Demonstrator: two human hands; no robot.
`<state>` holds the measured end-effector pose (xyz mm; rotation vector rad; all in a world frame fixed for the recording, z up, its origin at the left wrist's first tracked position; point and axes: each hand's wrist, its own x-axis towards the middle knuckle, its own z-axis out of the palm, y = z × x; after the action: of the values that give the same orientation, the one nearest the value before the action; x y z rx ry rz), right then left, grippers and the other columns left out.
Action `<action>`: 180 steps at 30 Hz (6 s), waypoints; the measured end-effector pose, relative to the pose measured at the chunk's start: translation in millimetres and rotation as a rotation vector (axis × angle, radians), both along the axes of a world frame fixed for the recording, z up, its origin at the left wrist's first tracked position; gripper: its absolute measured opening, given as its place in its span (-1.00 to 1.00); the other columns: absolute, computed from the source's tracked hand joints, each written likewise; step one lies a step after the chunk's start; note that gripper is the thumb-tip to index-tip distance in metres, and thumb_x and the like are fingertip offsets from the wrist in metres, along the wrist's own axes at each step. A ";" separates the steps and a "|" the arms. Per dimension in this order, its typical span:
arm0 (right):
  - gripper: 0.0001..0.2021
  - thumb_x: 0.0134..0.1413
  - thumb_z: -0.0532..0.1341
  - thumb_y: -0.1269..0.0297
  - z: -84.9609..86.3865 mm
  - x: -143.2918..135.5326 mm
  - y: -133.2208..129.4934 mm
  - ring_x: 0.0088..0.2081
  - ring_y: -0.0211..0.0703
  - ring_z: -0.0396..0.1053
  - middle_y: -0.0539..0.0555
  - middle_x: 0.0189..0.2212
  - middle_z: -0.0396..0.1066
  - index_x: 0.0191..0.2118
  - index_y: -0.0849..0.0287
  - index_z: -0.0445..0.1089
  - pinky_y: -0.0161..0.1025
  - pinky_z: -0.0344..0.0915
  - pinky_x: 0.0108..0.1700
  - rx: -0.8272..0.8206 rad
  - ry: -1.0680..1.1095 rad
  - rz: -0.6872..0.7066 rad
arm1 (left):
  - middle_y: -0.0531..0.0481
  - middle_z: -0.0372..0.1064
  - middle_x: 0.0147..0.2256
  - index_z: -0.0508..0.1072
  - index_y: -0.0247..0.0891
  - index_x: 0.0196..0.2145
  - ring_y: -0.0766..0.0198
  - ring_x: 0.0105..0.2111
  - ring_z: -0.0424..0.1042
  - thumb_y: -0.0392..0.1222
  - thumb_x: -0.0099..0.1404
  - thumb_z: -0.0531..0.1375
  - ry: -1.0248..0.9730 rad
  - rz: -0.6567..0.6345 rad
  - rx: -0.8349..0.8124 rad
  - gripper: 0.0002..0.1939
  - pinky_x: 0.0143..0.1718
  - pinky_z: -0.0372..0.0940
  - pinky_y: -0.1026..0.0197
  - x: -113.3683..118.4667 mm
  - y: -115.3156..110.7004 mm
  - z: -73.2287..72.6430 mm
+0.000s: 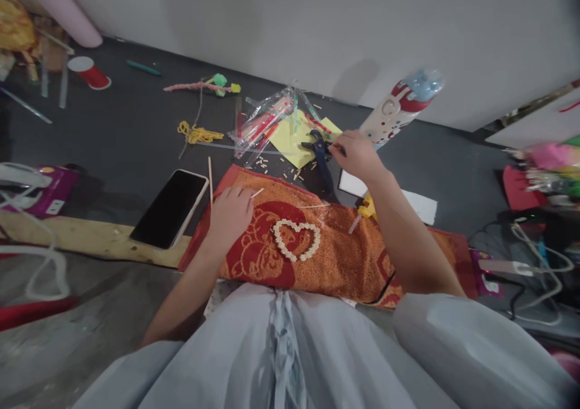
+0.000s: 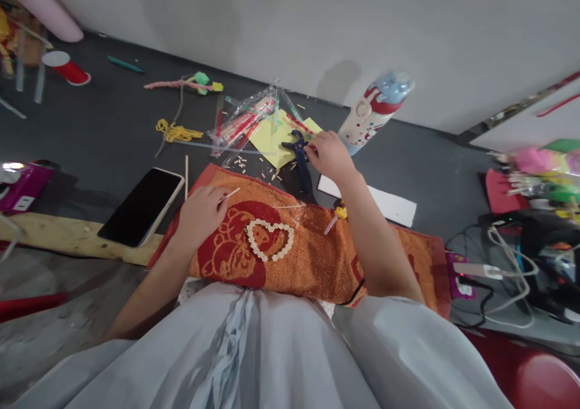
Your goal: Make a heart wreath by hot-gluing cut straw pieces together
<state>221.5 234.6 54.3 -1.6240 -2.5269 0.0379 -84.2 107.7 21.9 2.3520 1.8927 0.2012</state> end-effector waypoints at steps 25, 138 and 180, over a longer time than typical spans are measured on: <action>-0.59 0.18 0.12 0.10 -25.7 73.1 -168.1 -0.17 0.12 0.40 0.35 -0.17 0.46 0.01 0.31 0.32 -0.13 0.22 -0.17 -0.183 -0.052 -0.566 | -0.20 0.46 -0.15 0.47 -0.31 -0.15 0.01 -0.09 0.39 -0.22 0.37 -0.03 0.021 -0.099 0.078 -0.70 -0.05 0.25 0.05 29.6 -3.2 17.6; -0.64 0.07 0.23 -0.08 5.3 -36.9 -218.2 -0.69 -0.29 0.26 -0.06 -0.64 0.27 -0.30 0.16 0.44 -0.29 0.23 -0.65 -0.574 1.536 -0.245 | 0.02 0.53 -0.48 0.60 -0.31 -0.38 0.44 -0.48 0.50 -0.15 -0.22 0.52 -1.975 0.366 -0.454 -0.61 -0.41 0.40 0.45 67.4 -37.7 36.8; -0.64 0.04 0.24 -0.09 -2.7 -31.3 -228.0 -0.68 -0.31 0.25 -0.06 -0.60 0.29 -0.28 0.14 0.43 -0.30 0.28 -0.66 -0.647 1.513 -0.332 | 0.04 0.55 -0.40 0.61 -0.25 -0.40 0.37 -0.39 0.53 -0.19 -0.14 0.48 -1.853 0.437 -0.300 -0.73 -0.19 0.44 0.30 54.4 -45.5 15.9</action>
<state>190.1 6.5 51.6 -1.2209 -1.0644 1.4810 -29.8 62.2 37.9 0.6148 1.0694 1.3412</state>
